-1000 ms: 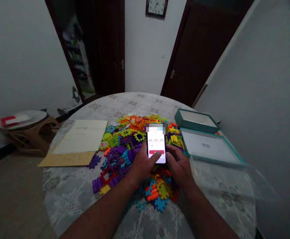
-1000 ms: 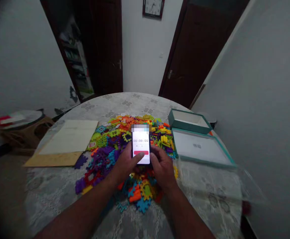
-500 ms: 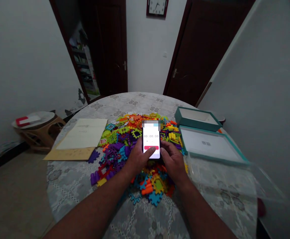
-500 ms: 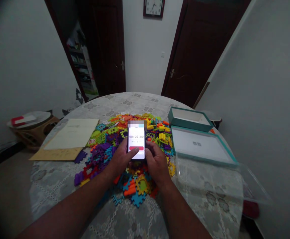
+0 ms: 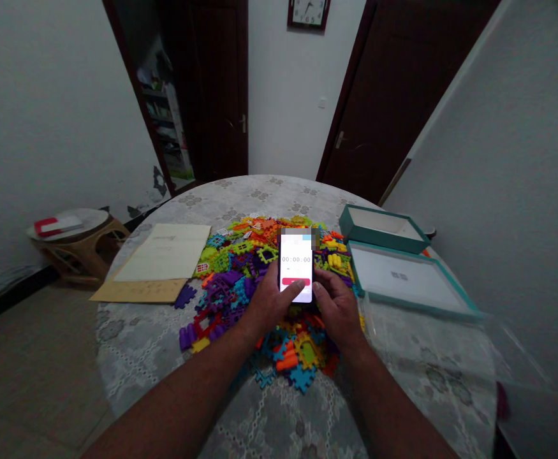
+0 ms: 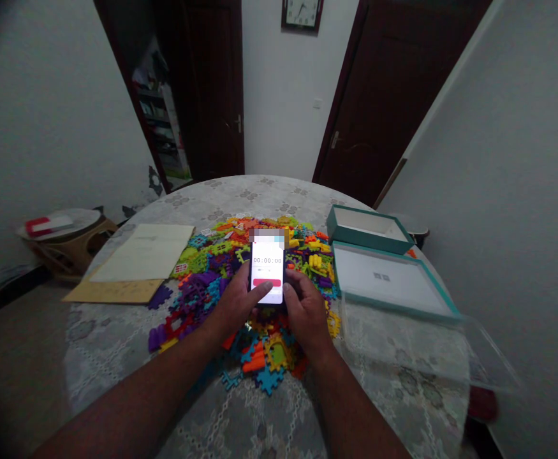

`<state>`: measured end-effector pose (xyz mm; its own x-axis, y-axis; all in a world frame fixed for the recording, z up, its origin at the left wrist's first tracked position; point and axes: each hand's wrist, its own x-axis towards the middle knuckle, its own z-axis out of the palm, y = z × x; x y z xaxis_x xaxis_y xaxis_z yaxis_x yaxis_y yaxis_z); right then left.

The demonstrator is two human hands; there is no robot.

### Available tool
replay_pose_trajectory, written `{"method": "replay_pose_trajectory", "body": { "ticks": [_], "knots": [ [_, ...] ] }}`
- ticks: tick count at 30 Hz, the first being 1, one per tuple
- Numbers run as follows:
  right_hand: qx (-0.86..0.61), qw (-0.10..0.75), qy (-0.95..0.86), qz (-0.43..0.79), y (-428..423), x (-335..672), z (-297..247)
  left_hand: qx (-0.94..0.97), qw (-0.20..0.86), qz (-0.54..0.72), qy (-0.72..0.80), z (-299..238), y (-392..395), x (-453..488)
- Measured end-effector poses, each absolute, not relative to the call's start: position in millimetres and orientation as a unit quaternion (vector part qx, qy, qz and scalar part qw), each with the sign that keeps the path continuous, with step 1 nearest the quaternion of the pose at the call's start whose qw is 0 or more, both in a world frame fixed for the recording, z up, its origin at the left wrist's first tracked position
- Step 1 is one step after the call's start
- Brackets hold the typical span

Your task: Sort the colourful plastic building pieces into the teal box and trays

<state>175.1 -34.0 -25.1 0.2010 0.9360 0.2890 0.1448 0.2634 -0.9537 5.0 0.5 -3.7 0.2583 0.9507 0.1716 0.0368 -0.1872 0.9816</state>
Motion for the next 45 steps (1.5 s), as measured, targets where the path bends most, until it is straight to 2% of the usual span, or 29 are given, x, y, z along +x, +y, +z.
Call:
{"method": "replay_pose_trajectory", "body": {
  "ticks": [11, 20, 31, 45],
  "knots": [
    [-0.506, 0.582, -0.540, 0.337, -37, 172, -24, 0.618, 0.479, 0.429, 0.453, 6, -3, 4],
    [-0.483, 0.591, -0.541, 0.353, -37, 171, -25, 0.599, 0.452, 0.467, 0.468, 11, -12, 10],
    [-0.398, 0.606, -0.492, 0.482, -37, 167, -22, 0.569, 0.391, 0.503, 0.521, 25, -28, 17],
    [-0.403, 0.623, -0.512, 0.432, -41, 161, -13, 0.552, 0.319, 0.515, 0.573, 38, -31, 34]
  ]
}}
